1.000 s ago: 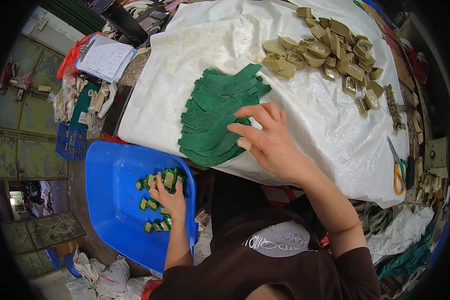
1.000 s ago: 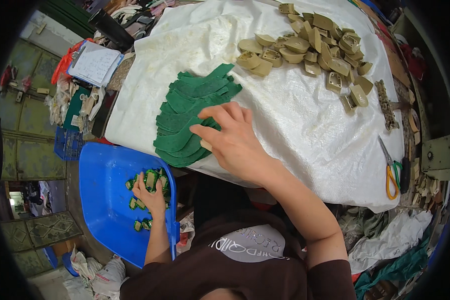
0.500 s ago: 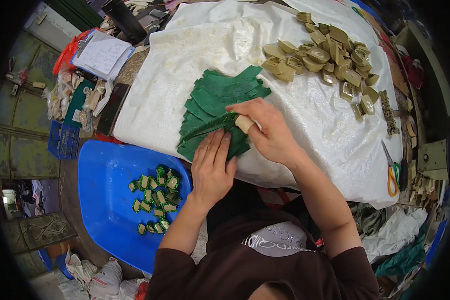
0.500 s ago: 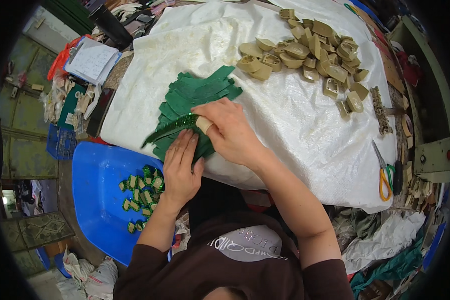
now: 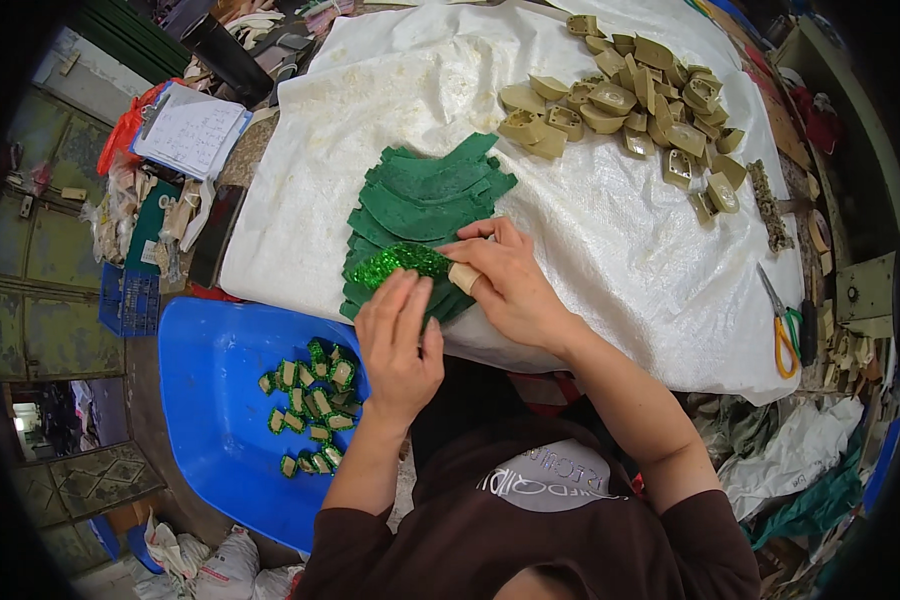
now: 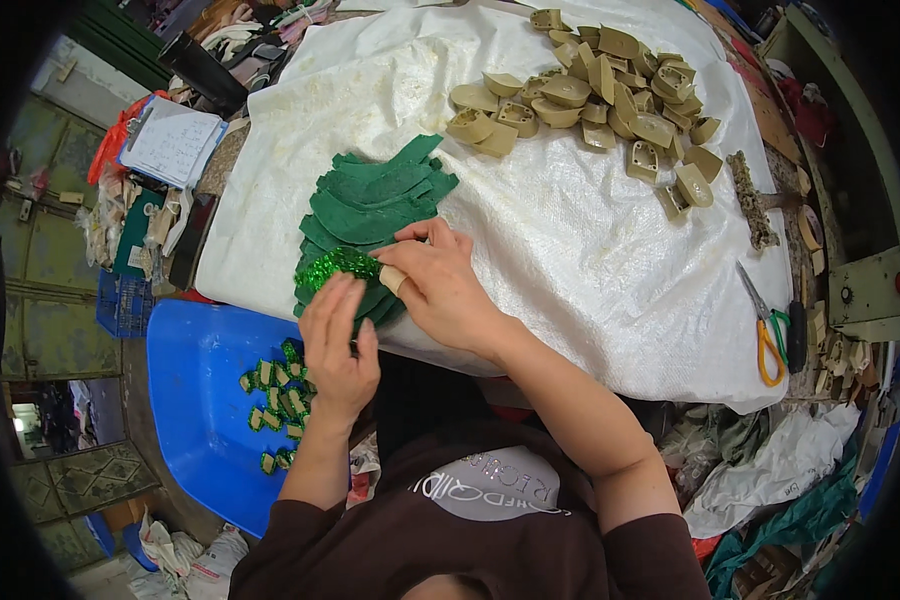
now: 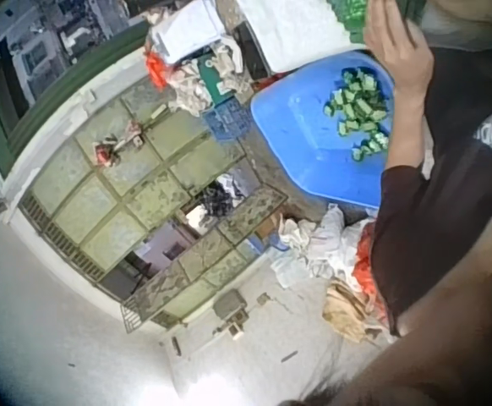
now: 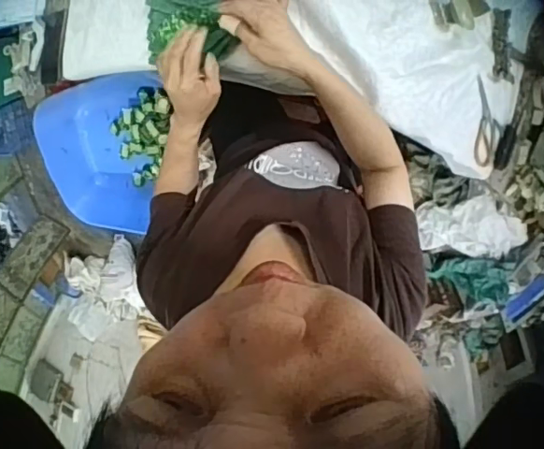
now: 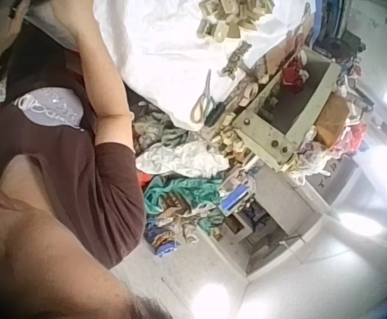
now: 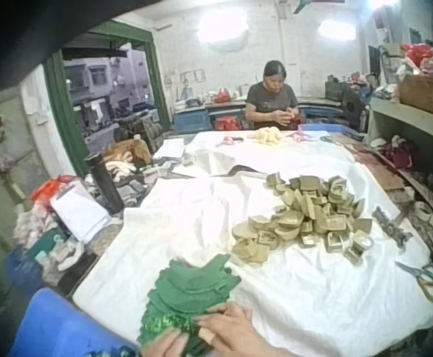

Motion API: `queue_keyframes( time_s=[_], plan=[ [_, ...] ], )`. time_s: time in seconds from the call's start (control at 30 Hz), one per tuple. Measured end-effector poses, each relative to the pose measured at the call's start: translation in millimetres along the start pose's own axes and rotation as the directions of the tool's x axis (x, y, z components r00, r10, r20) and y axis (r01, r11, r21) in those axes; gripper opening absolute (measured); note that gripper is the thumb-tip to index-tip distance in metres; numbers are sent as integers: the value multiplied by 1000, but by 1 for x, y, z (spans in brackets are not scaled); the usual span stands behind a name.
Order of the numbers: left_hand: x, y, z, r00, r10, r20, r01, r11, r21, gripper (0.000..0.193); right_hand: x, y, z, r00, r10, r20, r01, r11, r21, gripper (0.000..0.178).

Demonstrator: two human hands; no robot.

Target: The person repeatedly picks up a green glittery fabric piece and a beige plastic shoe part, then wraps the fabric around the plastic part by hand. The finished units are placed into a blue bin, while the remaining parts are kept on a white cloth on the table.

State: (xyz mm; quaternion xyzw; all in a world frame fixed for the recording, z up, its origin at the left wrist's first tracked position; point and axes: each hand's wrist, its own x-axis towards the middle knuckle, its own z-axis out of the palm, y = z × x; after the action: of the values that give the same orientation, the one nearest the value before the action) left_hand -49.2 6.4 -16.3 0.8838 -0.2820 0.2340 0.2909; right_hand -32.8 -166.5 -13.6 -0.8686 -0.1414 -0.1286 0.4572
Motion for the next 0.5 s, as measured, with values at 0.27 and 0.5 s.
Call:
queue_keyframes(
  time_s=[0.27,0.5],
  plan=[
    [-11,6,2,999,-22,33,20,998,57,38,-2,14,-13,968,228,-105,-165,895,415,24],
    [14,4,0,996,53,-68,-45,992,121,46,4,1,0,982,-45,-184,64,993,101,21]
  ],
)
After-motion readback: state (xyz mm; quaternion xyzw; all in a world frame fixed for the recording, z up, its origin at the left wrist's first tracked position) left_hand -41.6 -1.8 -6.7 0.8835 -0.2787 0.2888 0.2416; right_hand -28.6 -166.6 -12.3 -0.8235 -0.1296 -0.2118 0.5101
